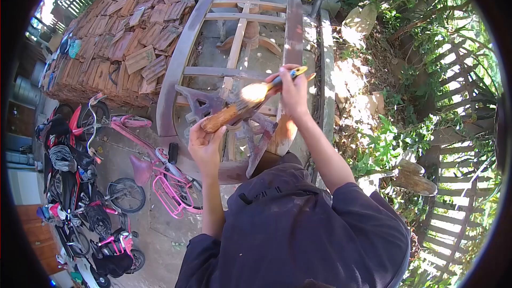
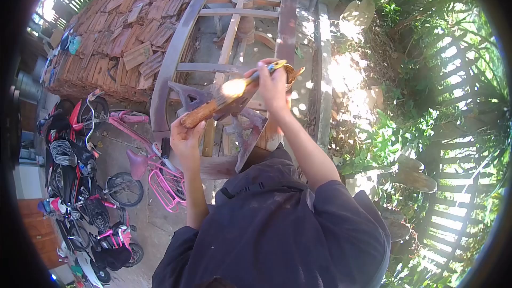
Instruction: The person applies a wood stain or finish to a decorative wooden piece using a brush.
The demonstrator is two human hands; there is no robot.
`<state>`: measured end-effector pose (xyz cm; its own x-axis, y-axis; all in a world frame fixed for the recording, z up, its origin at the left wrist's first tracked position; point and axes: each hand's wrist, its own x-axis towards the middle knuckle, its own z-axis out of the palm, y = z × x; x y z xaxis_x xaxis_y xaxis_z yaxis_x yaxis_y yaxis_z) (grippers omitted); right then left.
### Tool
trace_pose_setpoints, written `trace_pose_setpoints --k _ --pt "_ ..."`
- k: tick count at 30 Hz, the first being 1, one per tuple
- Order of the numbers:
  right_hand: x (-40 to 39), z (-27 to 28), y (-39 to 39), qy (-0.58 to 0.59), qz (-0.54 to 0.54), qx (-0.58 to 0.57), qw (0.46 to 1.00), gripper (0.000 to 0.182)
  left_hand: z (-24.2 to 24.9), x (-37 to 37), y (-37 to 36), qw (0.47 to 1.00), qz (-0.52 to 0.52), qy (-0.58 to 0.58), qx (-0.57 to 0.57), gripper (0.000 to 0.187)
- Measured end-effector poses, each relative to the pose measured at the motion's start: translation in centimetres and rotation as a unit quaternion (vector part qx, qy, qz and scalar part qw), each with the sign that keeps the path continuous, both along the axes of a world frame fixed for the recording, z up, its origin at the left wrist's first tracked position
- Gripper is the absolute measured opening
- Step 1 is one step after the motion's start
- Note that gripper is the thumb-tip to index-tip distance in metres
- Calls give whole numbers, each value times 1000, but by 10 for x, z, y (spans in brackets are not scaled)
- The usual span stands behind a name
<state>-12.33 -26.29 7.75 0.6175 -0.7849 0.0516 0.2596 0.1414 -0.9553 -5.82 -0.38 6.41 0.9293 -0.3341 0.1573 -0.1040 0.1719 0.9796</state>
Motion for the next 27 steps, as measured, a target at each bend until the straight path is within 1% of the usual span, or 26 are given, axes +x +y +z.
trace_pose_setpoints --k 1,3,5,6,7,9,10,11,13,14,17,18,19,21,22,23,24,26,27 --pt "-1 -7 -12 5 -25 27 999 15 -1 3 5 1000 1 6 -7 46" --pt "-6 -24 -46 38 -105 -37 993 16 -5 8 15 1000 5 11 -15 46" --pt "-14 -30 -69 88 -175 -102 975 17 -9 13 22 1000 20 -2 -12 49" --pt "-17 -24 -68 104 -195 -117 968 17 -7 15 23 1000 22 -2 -14 49" --pt "-18 -20 -64 104 -192 -118 969 17 -6 16 25 1000 28 8 -4 52" --pt "-21 -14 -48 133 -188 -203 952 17 0 16 26 999 35 19 6 56" --pt "-22 -13 -39 135 -162 -188 959 17 6 17 25 999 43 25 14 59" --pt "-22 -21 -33 157 -156 -200 954 17 11 18 23 998 51 31 21 62" --pt "-24 -21 -12 175 -139 -244 944 15 19 24 21 998 47 38 18 64" --pt "-26 -23 -5 172 -132 -244 945 15 20 28 21 998 43 45 16 66" --pt "-32 -34 6 176 -119 -277 937 16 11 47 24 997 56 60 -13 67" --pt "-34 -30 10 175 -105 -247 947 16 11 51 23 996 57 61 -13 67" --pt "-36 -29 13 177 -104 -246 948 16 12 55 22 994 73 77 6 67" --pt "-40 -28 18 185 -72 -175 964 15 11 62 23 991 89 92 27 67" --pt "-40 -30 18 185 -71 -174 965 15 7 66 24 989 104 88 56 69" --pt "-40 -33 18 181 -59 -139 972 16 3 71 25 985 119 85 86 71" --pt "-41 -34 19 178 -47 -104 977 16 -2 75 24 985 121 87 89 71" --pt "-43 -38 19 173 -46 -109 978 17 -13 82 25 989 110 77 59 63" --pt "-43 -35 19 165 -47 -116 978 18 -10 81 24 989 111 79 63 63"
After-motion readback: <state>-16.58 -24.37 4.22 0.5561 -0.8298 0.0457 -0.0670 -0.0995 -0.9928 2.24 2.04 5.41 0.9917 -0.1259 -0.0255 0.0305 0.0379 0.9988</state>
